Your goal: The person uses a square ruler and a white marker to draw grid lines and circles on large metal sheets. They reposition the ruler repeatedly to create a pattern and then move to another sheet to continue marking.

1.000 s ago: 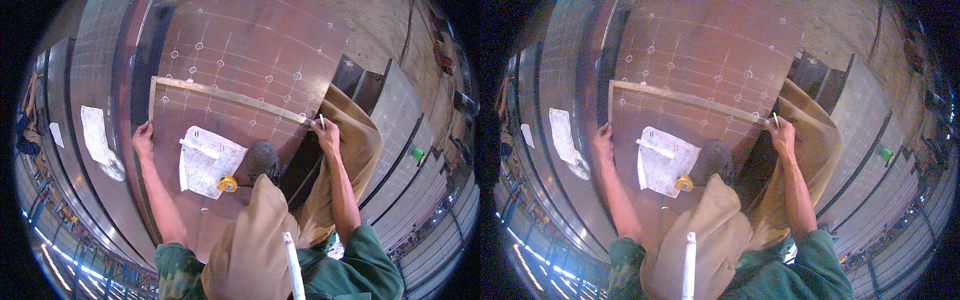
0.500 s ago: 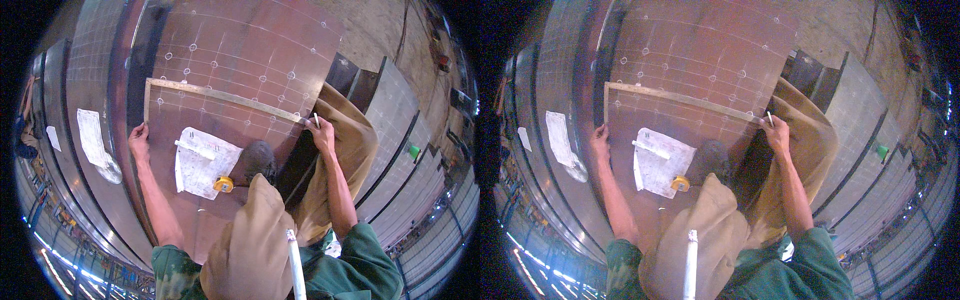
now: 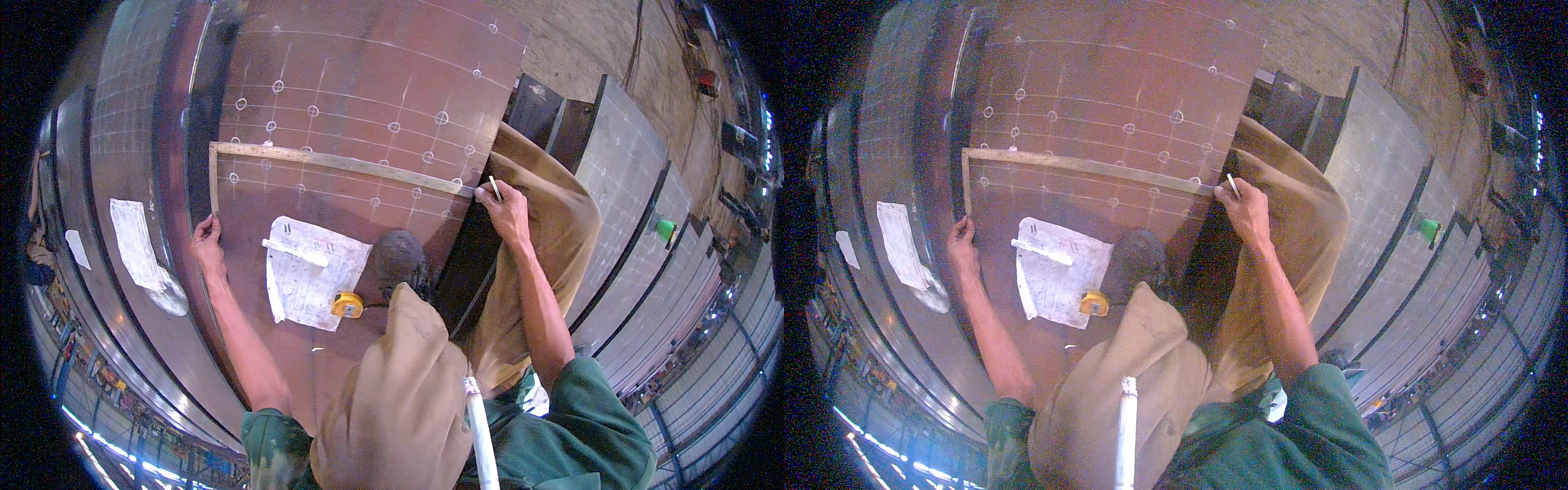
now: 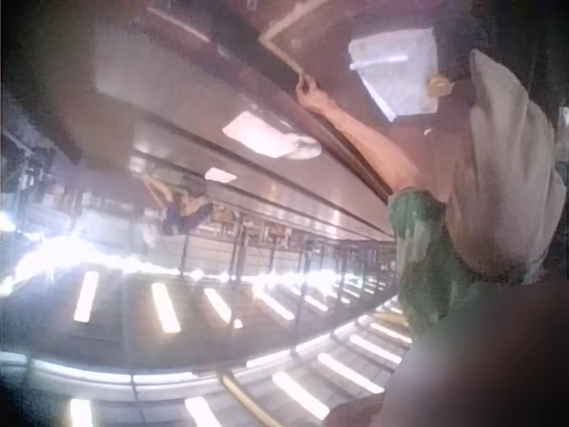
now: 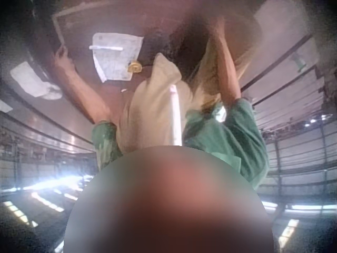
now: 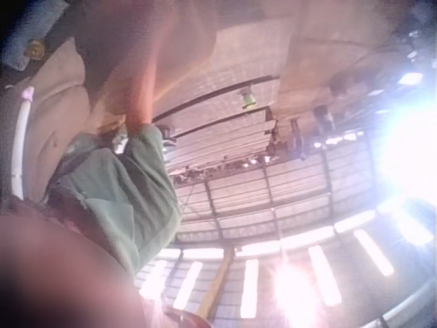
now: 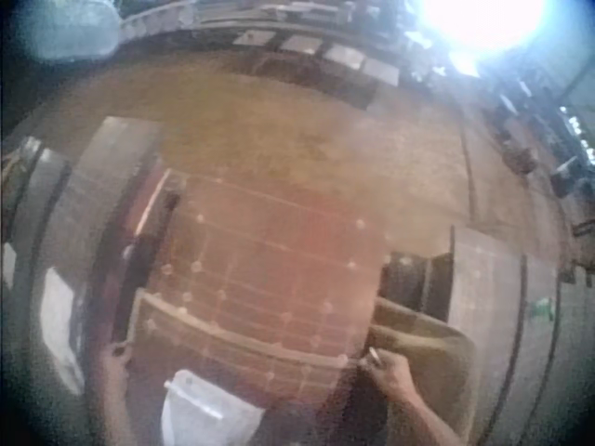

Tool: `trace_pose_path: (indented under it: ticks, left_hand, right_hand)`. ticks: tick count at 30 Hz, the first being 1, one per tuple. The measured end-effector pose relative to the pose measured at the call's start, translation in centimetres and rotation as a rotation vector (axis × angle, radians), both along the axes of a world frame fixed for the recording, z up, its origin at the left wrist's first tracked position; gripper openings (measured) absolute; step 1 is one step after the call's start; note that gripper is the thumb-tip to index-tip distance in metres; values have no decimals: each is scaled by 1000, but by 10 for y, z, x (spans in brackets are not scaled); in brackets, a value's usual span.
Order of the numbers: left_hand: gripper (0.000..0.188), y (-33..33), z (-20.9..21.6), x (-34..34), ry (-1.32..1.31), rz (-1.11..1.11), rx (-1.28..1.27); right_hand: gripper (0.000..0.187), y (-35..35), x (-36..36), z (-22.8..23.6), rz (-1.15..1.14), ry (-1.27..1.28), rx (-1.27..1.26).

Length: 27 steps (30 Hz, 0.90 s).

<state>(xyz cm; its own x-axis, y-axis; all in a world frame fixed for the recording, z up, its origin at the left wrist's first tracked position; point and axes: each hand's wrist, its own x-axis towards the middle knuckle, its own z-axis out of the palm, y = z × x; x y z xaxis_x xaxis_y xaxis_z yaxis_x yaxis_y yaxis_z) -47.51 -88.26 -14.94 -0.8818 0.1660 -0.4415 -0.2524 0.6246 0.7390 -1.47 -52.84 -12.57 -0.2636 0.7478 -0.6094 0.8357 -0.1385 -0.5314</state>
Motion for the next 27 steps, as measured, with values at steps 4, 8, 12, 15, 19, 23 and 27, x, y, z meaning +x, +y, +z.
trace_pose_path:
  ticks: [4, 8, 12, 15, 19, 23, 27]
  left_hand:
    - [15, -3, -5, -4, -32, 40, -52]
    - [15, -15, -15, -11, -9, 35, -1]
    - [16, -22, -18, -13, -30, 53, 24]
    - [17, -14, -12, -7, -39, 77, -10]
    - [18, 14, 4, 7, 68, -7, -141]
    - [19, 3, 3, 5, 118, -31, -119]
    - [20, -11, -10, -2, 118, -38, -67]
  right_hand:
    - [18, -2, -1, -2, -20, 22, 17]
    - [17, -3, -3, -4, -8, 27, 36]
    - [18, -4, -3, -8, -8, 3, 49]
    - [22, -4, 0, -8, -27, 1, 70]
    - [37, 6, 8, -10, -265, 224, 224]
    - [30, 18, -4, 29, -179, 265, 343]
    - [17, 25, -16, 53, 205, 309, 392]
